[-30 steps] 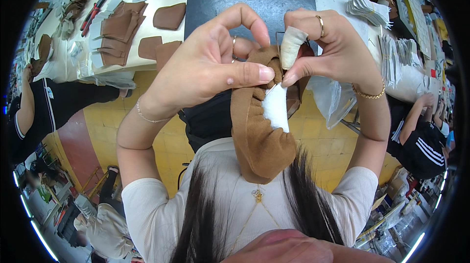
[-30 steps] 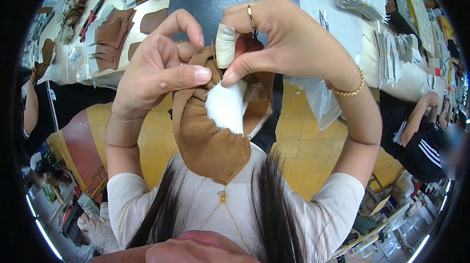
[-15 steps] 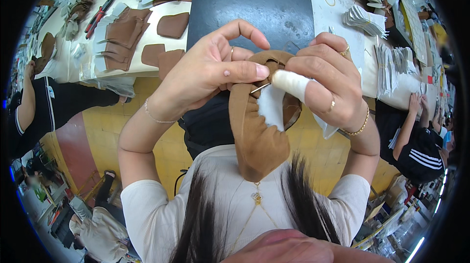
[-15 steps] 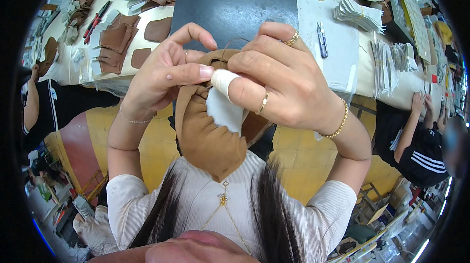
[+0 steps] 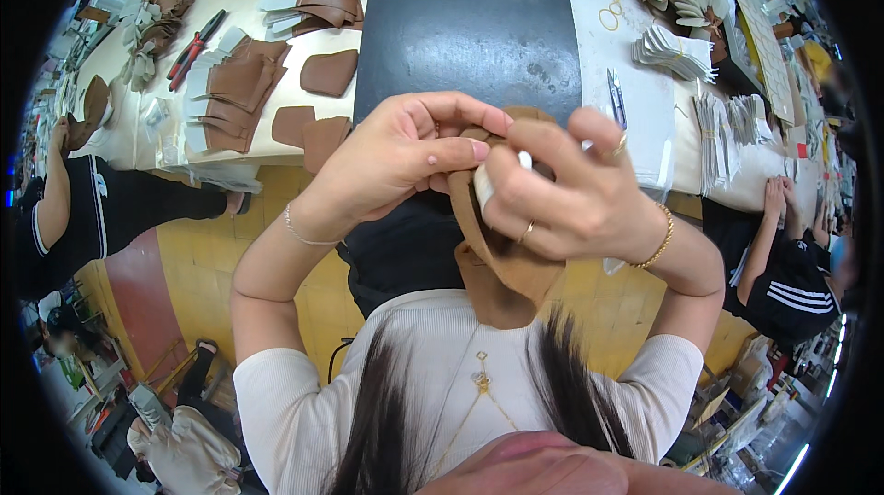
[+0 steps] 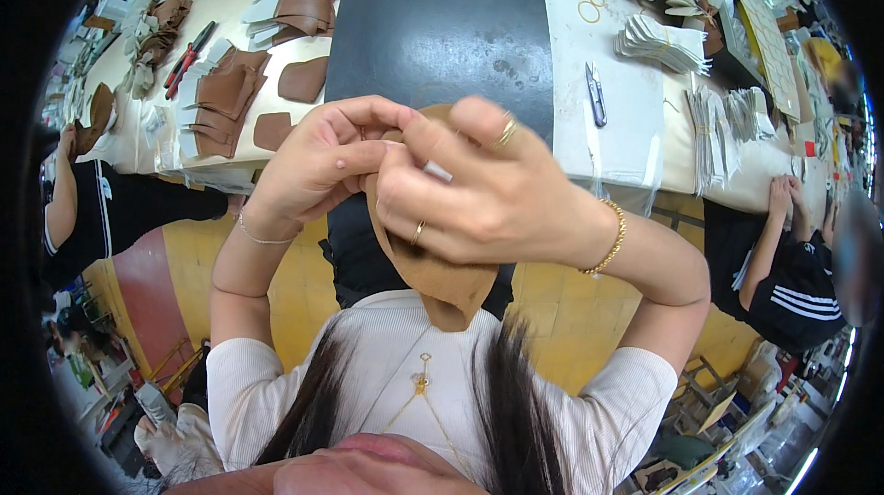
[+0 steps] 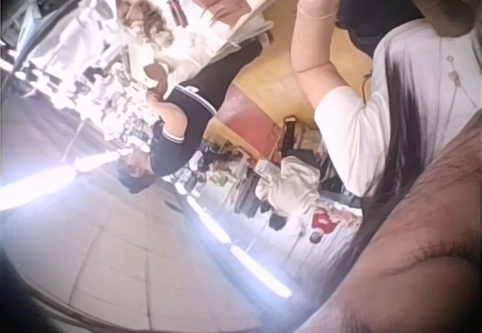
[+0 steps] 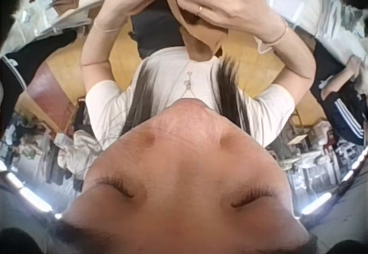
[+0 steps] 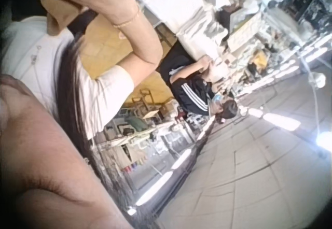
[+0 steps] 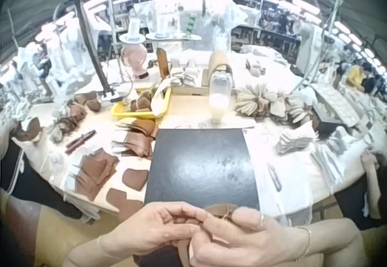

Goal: The person hand-stitches a brown leather shoe upper using a needle and thread. They repeatedly insert the needle through pre-punched holes, pull the thread through, and tighten the stitches while holding the shoe in place.

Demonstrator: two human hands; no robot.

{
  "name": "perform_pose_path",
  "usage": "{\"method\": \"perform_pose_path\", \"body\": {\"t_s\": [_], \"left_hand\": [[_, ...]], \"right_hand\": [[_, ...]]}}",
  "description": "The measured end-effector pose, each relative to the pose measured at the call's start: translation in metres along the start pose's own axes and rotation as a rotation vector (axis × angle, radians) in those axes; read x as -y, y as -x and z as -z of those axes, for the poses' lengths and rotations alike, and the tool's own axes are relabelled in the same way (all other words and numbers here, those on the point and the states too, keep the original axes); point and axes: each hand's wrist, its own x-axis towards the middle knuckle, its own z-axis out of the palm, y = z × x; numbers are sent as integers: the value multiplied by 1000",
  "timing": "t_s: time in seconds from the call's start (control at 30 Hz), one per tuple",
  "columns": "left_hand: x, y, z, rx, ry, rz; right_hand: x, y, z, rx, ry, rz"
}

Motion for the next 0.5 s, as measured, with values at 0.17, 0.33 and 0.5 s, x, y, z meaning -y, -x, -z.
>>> {"method": "perform_pose_path", "body": {"t_s": [0.17,0.33,0.5], "left_hand": [[-2,-3,4,32,18,23],[-1,-6,9,31,39,49],[9,-8,9,84,68,37]], "right_hand": [[0,-6,-10,-82,-167,2],[0,4,-12,-8,-125,-43],[-4,1,-8,-68,-427,-54]]}}
